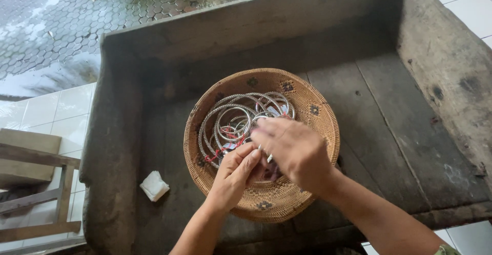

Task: Inspecting silver bracelets and their tags in a woven basket

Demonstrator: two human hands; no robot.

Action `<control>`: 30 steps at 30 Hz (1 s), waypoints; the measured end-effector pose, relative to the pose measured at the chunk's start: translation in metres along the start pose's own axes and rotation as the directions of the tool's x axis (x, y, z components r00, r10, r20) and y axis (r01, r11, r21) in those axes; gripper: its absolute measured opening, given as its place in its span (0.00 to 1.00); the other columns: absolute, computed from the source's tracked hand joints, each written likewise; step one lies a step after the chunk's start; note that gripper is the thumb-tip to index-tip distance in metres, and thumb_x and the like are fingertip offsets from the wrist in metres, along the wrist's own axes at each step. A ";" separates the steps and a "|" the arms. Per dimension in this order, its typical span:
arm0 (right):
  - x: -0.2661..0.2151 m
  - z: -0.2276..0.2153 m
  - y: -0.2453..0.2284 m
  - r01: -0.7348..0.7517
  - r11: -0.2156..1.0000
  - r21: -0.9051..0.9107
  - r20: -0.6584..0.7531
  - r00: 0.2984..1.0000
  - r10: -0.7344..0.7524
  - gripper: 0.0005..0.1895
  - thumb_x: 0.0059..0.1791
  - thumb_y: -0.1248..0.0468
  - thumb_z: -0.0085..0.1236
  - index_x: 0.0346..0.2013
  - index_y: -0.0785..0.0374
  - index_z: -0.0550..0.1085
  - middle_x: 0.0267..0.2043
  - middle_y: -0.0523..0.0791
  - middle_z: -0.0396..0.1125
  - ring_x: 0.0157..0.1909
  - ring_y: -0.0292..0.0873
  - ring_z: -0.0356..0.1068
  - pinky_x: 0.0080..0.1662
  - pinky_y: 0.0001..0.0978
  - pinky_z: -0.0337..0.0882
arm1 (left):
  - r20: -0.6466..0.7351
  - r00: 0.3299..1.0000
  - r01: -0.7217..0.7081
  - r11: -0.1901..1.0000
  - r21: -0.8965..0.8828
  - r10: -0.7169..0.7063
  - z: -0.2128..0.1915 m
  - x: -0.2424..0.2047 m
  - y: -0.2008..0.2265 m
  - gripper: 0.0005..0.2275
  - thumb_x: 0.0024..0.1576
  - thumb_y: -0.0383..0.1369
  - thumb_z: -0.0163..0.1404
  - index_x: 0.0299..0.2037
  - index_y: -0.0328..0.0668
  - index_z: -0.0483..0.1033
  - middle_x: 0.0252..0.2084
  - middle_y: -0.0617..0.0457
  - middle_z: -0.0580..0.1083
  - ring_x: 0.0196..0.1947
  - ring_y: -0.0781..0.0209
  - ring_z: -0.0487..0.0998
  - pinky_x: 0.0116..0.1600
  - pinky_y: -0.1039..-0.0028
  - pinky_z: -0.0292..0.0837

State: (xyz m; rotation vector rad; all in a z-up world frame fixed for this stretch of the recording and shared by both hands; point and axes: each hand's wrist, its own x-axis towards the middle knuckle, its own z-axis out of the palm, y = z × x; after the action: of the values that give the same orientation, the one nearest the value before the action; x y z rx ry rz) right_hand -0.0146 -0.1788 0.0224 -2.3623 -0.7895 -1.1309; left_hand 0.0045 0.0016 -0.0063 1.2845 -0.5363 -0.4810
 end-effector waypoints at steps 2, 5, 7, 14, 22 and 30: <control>0.000 0.000 0.000 0.096 0.990 -0.101 0.022 0.995 -0.095 0.15 0.57 0.62 0.46 0.47 0.64 0.80 0.51 0.54 0.76 0.55 0.53 0.75 0.58 0.44 0.75 | 0.001 1.000 -0.016 1.000 -0.021 0.016 0.000 0.000 -0.003 0.14 0.67 0.42 0.43 0.32 0.45 0.69 0.19 0.62 0.60 0.16 0.76 0.54 0.22 0.84 0.47; 0.001 -0.002 0.005 0.102 0.987 -0.123 -0.026 0.994 -0.106 0.15 0.58 0.61 0.45 0.50 0.61 0.80 0.53 0.51 0.76 0.56 0.53 0.73 0.56 0.47 0.76 | -0.046 0.999 0.010 0.996 -0.085 -0.014 0.002 -0.001 -0.002 0.10 0.67 0.37 0.44 0.35 0.42 0.70 0.28 0.62 0.65 0.25 0.79 0.61 0.27 0.90 0.56; 0.006 -0.008 0.006 -0.088 0.996 0.004 -0.054 0.995 0.088 0.08 0.55 0.67 0.55 0.47 0.60 0.80 0.46 0.51 0.77 0.52 0.49 0.77 0.52 0.38 0.77 | 0.026 0.977 -0.206 0.917 0.341 0.210 0.003 -0.001 0.012 0.15 0.68 0.40 0.39 0.29 0.45 0.66 0.25 0.60 0.62 0.24 0.69 0.59 0.32 0.77 0.55; -0.002 -0.002 0.016 -0.659 0.532 0.532 0.309 0.736 0.603 0.10 0.50 0.69 0.55 0.42 0.66 0.82 0.35 0.45 0.80 0.31 0.32 0.76 0.36 0.20 0.75 | 0.050 0.989 -0.146 0.974 0.175 0.139 0.009 -0.001 0.016 0.15 0.68 0.42 0.41 0.33 0.42 0.72 0.26 0.56 0.70 0.21 0.73 0.60 0.27 0.82 0.54; -0.003 0.001 0.017 -0.782 0.304 0.544 0.438 0.573 0.693 0.09 0.50 0.68 0.56 0.42 0.68 0.80 0.32 0.44 0.78 0.28 0.32 0.74 0.29 0.19 0.75 | 0.032 0.990 -0.138 0.986 0.096 0.135 0.006 0.002 0.008 0.18 0.68 0.44 0.37 0.31 0.42 0.68 0.29 0.56 0.69 0.27 0.68 0.64 0.35 0.77 0.62; -0.008 -0.001 0.012 -0.443 0.827 0.346 0.168 0.896 0.410 0.11 0.51 0.71 0.56 0.47 0.63 0.79 0.45 0.46 0.78 0.40 0.40 0.78 0.44 0.29 0.76 | 0.039 0.999 0.008 0.995 0.096 -0.012 -0.003 0.002 0.009 0.18 0.67 0.45 0.40 0.26 0.47 0.65 0.21 0.61 0.60 0.20 0.73 0.57 0.26 0.81 0.51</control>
State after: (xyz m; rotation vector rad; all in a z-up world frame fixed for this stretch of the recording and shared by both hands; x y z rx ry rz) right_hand -0.0123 -0.1912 0.0151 -2.1178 -0.4161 -0.6259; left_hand 0.0082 0.0046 0.0019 1.3727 -0.5918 -0.4947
